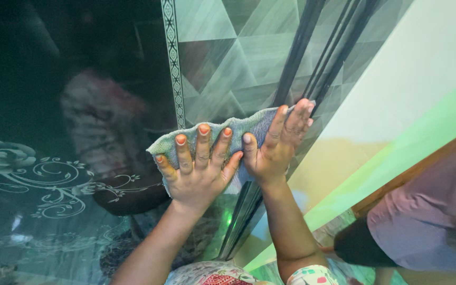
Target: The person wipes a large glass door with a grey cloth using both hands. They move the cloth in repetitive vertical and horizontal strokes across the surface, covering the area with floral etchings and the metal frame.
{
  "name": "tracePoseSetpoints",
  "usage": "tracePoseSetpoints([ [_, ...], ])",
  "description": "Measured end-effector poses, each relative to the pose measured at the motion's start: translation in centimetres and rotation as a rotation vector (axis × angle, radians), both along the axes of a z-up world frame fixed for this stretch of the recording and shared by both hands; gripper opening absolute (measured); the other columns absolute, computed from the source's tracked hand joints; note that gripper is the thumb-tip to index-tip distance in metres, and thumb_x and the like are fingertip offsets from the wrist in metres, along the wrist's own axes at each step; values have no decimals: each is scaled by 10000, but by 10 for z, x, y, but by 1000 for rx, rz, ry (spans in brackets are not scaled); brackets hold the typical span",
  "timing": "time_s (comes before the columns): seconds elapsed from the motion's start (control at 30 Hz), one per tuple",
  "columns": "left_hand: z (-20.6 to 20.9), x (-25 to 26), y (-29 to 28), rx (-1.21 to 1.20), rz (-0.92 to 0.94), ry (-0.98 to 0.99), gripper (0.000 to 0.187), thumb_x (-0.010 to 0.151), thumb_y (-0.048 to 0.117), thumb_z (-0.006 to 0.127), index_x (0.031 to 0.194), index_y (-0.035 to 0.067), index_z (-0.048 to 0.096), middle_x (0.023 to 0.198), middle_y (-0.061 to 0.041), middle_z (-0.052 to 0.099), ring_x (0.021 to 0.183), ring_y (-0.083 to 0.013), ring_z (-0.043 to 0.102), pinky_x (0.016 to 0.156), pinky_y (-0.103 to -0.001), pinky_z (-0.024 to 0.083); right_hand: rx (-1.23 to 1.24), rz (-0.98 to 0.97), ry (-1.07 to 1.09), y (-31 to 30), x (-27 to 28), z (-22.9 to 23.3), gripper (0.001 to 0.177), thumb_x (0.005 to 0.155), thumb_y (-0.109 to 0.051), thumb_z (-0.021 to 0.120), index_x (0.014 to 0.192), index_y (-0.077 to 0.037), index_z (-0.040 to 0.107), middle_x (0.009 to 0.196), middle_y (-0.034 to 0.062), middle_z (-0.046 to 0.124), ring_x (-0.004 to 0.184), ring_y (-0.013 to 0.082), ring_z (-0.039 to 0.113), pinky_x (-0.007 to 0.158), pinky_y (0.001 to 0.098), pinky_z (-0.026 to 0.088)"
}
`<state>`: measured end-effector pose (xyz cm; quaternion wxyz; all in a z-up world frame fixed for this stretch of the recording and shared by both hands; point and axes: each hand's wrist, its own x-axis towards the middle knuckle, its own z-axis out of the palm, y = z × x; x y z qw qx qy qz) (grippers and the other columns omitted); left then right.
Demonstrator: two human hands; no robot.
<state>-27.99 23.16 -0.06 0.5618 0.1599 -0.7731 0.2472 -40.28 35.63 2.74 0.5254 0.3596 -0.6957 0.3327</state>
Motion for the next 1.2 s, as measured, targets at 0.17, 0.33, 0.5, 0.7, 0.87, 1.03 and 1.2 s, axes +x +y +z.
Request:
tracePoseSetpoints([
  [0.17, -3, 2, -2, -12, 7, -16, 782, 1109, 695, 392, 1719, 264, 159, 1796, -141, 71, 1638, -420, 28, 1275, -672, -46, -73, -28, 69, -1, 0, -12, 758, 1101, -482, 541, 1655, -78, 220, 1688, 244, 164, 1630, 450, 140, 1308, 567, 81],
  [0.33, -4, 6, -3, -16, -4, 2, 757, 1111, 677, 403, 1712, 273, 183, 1797, -115, 84, 1645, -396, 47, 1288, -649, -48, -109, -118, 166, -3, 3, -16, 652, 1070, -432, 600, 1568, -96, 347, 1605, 212, 406, 1559, 424, 309, 1315, 591, 198],
  [0.5, -4, 20, -13, -20, -13, 9, 726, 1115, 662, 402, 1705, 283, 214, 1789, -99, 112, 1643, -381, 66, 1290, -641, -41, -64, 0, 95, -11, 23, -9, 647, 1122, -413, 555, 1609, -49, 334, 1666, 282, 288, 1583, 486, 255, 1285, 592, 244],
  [0.7, 3, 56, -45, -37, 25, 7, 682, 1191, 668, 419, 1745, 319, 229, 1779, -96, 139, 1634, -385, 87, 1281, -645, -34, 30, 37, 4, -43, 57, -10, 800, 1102, -555, 444, 1669, -61, 173, 1735, 256, 105, 1626, 504, 74, 1336, 630, 77],
  [0.87, 9, 103, -83, -42, 40, -4, 681, 1159, 708, 379, 1695, 318, 222, 1782, -79, 127, 1631, -385, 82, 1278, -651, -39, 16, 94, 17, -82, 90, -15, 765, 1118, -543, 410, 1683, -90, 164, 1743, 221, 103, 1637, 467, 60, 1304, 593, 53],
  [1.03, 14, 154, -122, -30, 53, -5, 727, 1161, 747, 404, 1739, 344, 225, 1779, -77, 121, 1630, -376, 76, 1278, -641, -42, 15, 101, 60, -123, 134, -14, 715, 1136, -491, 401, 1684, -101, 159, 1749, 201, 99, 1643, 454, 63, 1311, 586, 55],
  [1.2, 13, 201, -161, -32, 79, 21, 726, 1158, 748, 407, 1731, 345, 220, 1783, -84, 100, 1635, -369, 64, 1296, -625, -35, 34, 130, 56, -162, 185, -15, 755, 1143, -504, 433, 1684, -69, 135, 1745, 217, 68, 1636, 468, 41, 1302, 589, 42],
])
